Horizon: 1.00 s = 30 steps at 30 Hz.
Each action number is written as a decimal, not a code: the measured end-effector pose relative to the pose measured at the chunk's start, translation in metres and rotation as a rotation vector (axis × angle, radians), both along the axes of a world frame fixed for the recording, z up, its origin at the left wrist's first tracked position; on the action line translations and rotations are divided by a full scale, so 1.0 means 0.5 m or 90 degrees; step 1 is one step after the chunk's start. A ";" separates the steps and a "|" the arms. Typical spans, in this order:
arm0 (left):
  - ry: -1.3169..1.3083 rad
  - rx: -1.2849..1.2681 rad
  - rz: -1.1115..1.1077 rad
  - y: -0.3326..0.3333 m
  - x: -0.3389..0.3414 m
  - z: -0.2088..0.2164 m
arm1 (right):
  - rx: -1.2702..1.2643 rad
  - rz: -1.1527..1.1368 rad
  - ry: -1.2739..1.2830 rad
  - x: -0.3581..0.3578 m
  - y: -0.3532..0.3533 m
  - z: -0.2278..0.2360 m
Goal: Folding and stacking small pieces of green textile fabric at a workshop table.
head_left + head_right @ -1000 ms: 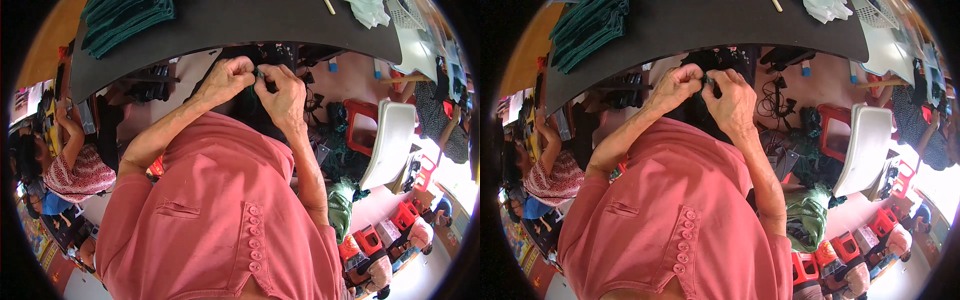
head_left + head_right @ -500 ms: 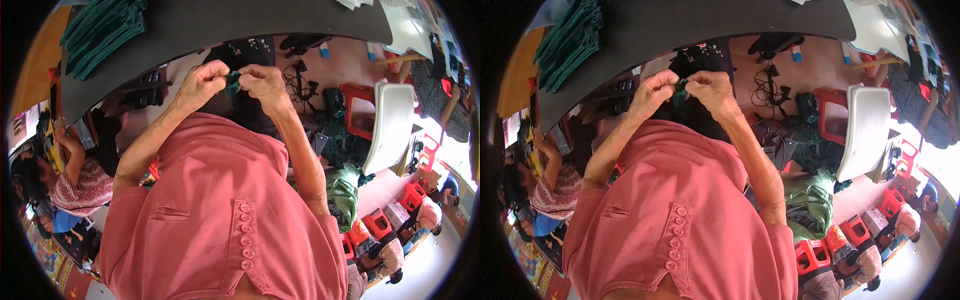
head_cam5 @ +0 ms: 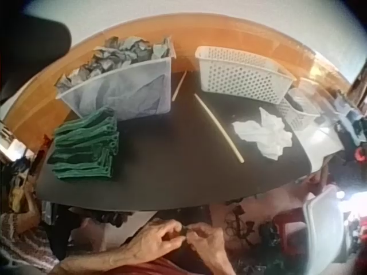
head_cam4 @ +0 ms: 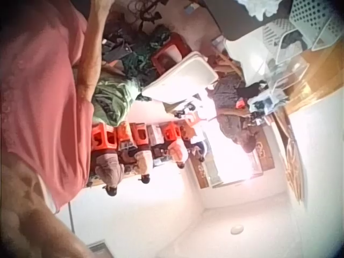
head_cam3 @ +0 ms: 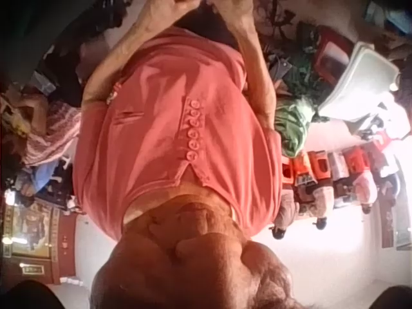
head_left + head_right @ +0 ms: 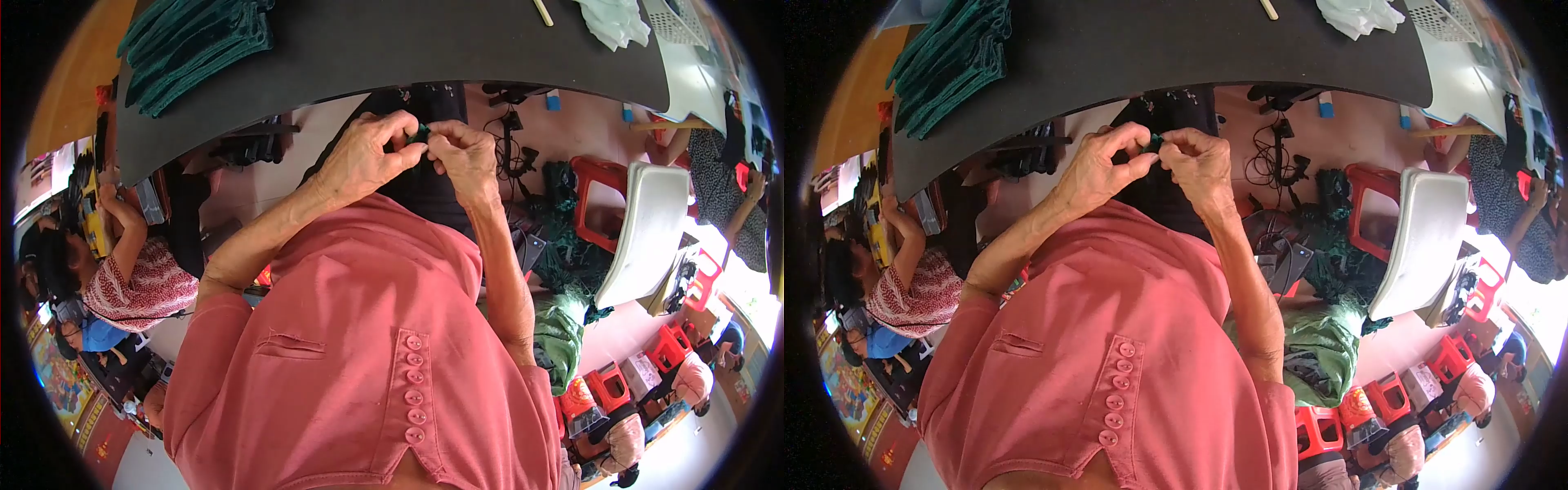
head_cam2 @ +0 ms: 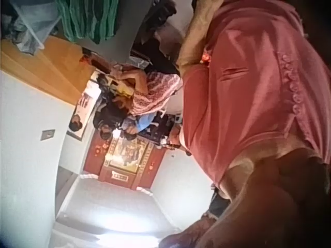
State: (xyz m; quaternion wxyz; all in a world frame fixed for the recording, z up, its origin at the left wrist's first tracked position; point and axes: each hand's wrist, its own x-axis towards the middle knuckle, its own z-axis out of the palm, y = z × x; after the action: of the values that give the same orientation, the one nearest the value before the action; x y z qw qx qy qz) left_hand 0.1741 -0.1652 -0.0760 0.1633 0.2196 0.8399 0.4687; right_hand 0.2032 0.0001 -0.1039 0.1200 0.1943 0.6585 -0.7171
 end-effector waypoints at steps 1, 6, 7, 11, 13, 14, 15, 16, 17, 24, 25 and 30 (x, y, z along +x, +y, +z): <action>-0.001 0.000 -0.002 0.000 -0.002 -0.002 | -0.015 0.007 0.008 0.000 0.003 0.000; 0.157 -0.127 -0.053 0.007 -0.014 -0.017 | 0.009 0.034 0.033 0.001 -0.008 -0.003; 0.156 -0.127 -0.053 0.007 -0.015 -0.017 | 0.006 0.027 0.024 0.003 -0.012 -0.007; 0.106 -0.091 -0.081 -0.005 -0.016 -0.019 | -0.113 -0.013 -0.046 0.003 -0.011 -0.028; 0.080 -0.018 -0.078 -0.015 -0.015 -0.021 | -0.145 0.029 -0.063 -0.002 0.001 -0.031; 0.012 0.009 -0.065 -0.020 -0.017 -0.022 | -0.177 0.069 -0.079 -0.004 0.009 -0.031; -0.056 0.036 -0.050 -0.024 -0.017 -0.024 | -0.176 0.071 -0.079 -0.007 0.016 -0.025; -0.056 0.036 -0.048 -0.027 -0.018 -0.025 | -0.166 0.080 -0.002 -0.012 0.024 -0.015; -0.071 0.033 -0.046 -0.030 -0.018 -0.025 | -0.155 0.088 0.076 -0.017 0.027 -0.004; 0.103 0.053 -0.038 -0.016 -0.017 -0.014 | 0.103 0.154 0.179 -0.017 -0.001 -0.002; 0.102 0.053 -0.037 -0.016 -0.017 -0.016 | 0.103 0.155 0.178 -0.017 -0.002 -0.001; 0.317 0.079 -0.065 -0.003 -0.024 -0.042 | -0.005 0.145 0.030 -0.011 0.000 0.013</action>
State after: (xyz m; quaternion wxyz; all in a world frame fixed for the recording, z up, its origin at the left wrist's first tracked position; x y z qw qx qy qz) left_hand 0.1621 -0.1668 -0.0971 -0.0385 0.3800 0.8117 0.4420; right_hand 0.1975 0.0004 -0.0976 0.1860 0.1012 0.6759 -0.7059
